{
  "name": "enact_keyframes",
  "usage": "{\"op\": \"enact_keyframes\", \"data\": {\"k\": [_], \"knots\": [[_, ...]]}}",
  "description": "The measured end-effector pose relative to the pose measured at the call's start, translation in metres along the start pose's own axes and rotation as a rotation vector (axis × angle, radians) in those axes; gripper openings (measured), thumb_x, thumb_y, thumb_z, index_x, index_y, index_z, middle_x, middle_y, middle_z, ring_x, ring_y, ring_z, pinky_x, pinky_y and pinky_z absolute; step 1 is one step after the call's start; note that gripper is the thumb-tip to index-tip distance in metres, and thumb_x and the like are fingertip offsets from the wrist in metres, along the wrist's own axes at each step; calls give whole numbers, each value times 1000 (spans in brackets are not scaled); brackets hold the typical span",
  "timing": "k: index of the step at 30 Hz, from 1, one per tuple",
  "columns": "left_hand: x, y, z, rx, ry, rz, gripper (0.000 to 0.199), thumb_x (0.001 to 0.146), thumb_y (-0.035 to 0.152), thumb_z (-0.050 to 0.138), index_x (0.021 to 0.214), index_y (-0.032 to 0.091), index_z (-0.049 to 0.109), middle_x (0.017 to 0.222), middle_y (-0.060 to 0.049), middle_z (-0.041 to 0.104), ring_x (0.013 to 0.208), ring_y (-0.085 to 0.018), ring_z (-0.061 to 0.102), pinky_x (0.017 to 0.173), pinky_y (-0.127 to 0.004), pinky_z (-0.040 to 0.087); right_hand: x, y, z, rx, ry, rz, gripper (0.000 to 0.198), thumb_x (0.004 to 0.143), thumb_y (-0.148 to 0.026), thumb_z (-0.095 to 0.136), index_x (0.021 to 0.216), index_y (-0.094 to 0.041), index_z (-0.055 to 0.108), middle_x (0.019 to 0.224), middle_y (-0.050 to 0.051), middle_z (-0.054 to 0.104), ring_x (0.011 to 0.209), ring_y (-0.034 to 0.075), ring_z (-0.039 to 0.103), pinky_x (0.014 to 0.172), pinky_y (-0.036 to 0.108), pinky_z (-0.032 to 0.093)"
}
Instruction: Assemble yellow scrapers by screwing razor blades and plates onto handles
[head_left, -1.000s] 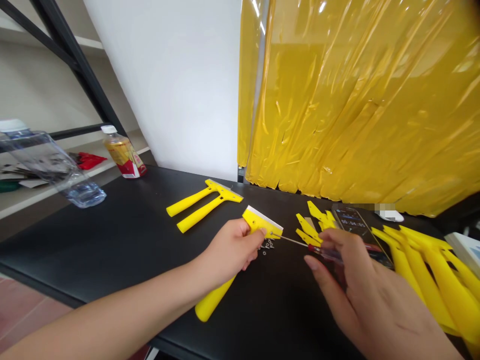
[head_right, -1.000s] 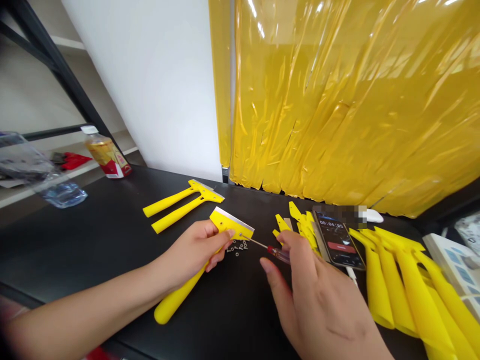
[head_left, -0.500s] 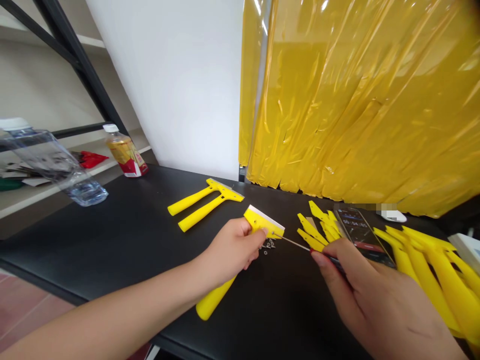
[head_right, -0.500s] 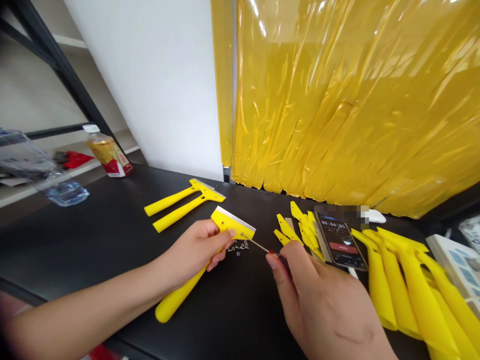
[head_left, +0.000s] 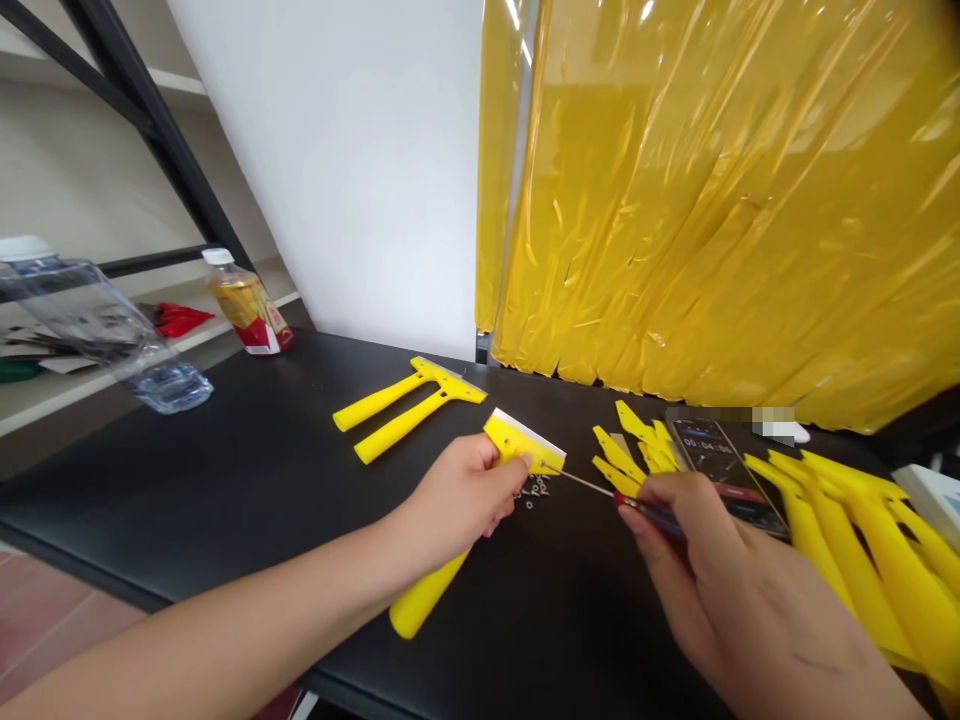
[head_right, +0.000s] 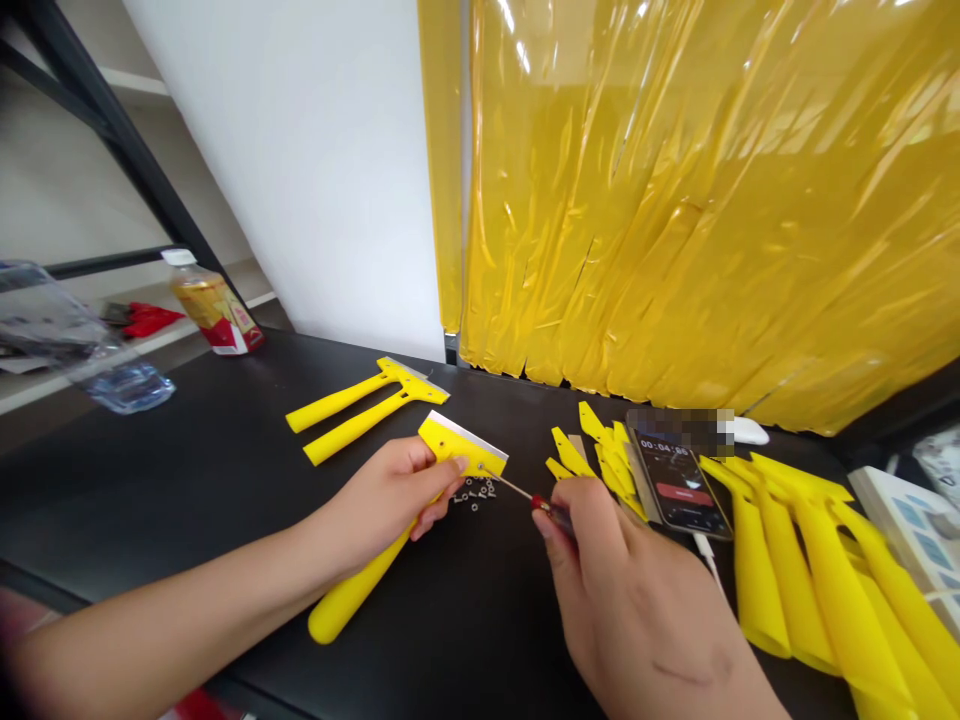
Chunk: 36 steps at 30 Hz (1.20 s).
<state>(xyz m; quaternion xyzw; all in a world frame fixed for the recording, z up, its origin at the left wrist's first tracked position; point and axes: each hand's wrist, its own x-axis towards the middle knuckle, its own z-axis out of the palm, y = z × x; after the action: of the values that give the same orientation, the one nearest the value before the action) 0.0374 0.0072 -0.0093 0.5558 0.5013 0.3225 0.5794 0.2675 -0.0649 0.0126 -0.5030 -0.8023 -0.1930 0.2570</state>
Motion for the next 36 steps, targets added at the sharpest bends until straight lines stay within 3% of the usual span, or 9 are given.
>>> {"op": "enact_keyframes", "data": {"k": [2,8,11,14,18,21,27,32,36], "knots": [[0,0,0,3,8,-2,35,94,47,61,72,22,49,50,6,49,43,-10,43,43,-23,35,1,1,0,-6,-10,-4,32,112,-40,36,93,-22,53,60,-2,62,39,17,61,37,28,38],[1,0,0,20,24,-2,37,93,49,62,72,23,49,51,6,50,44,-11,45,44,-24,36,2,0,-2,42,-18,-12,30,112,-38,38,90,-24,52,58,-3,62,38,17,60,37,28,36],[1,-1,-1,35,23,5,37,94,49,61,71,23,48,51,6,50,44,-11,44,44,-24,35,3,0,-2,48,5,-16,32,113,-37,32,96,-22,55,66,2,69,45,18,66,40,28,41],[0,0,-1,71,16,1,37,94,48,60,70,23,47,52,6,49,44,-11,44,44,-25,35,2,0,-1,41,-9,-16,31,113,-38,36,90,-24,52,57,-2,64,39,18,62,37,29,37],[-2,2,0,113,17,-7,38,95,49,59,70,23,46,52,6,50,45,-11,43,45,-25,34,-1,1,1,53,-24,-5,27,112,-38,38,99,-22,55,70,1,72,48,18,69,43,28,43],[-3,3,0,140,4,20,39,97,48,57,68,23,45,52,6,49,45,-11,42,46,-25,31,-1,2,-1,60,-41,1,30,112,-39,39,90,-24,53,58,-4,64,38,17,62,38,30,35],[-6,5,-1,147,20,58,40,99,47,57,68,22,48,54,6,50,48,-11,43,48,-25,32,0,2,0,67,1,-10,34,112,-38,41,82,-25,53,54,-5,58,38,16,58,42,31,33],[-9,8,-1,131,62,99,40,100,50,56,71,22,50,57,7,50,51,-11,44,51,-25,33,-5,2,10,233,-66,200,39,110,-44,44,77,-25,54,52,-6,55,38,13,53,42,29,32],[-12,9,0,155,70,117,41,101,51,55,72,22,50,57,7,48,52,-11,43,51,-25,31,-6,6,14,412,-225,402,44,108,-53,45,75,-25,56,57,-5,56,47,12,57,47,26,38]]}}
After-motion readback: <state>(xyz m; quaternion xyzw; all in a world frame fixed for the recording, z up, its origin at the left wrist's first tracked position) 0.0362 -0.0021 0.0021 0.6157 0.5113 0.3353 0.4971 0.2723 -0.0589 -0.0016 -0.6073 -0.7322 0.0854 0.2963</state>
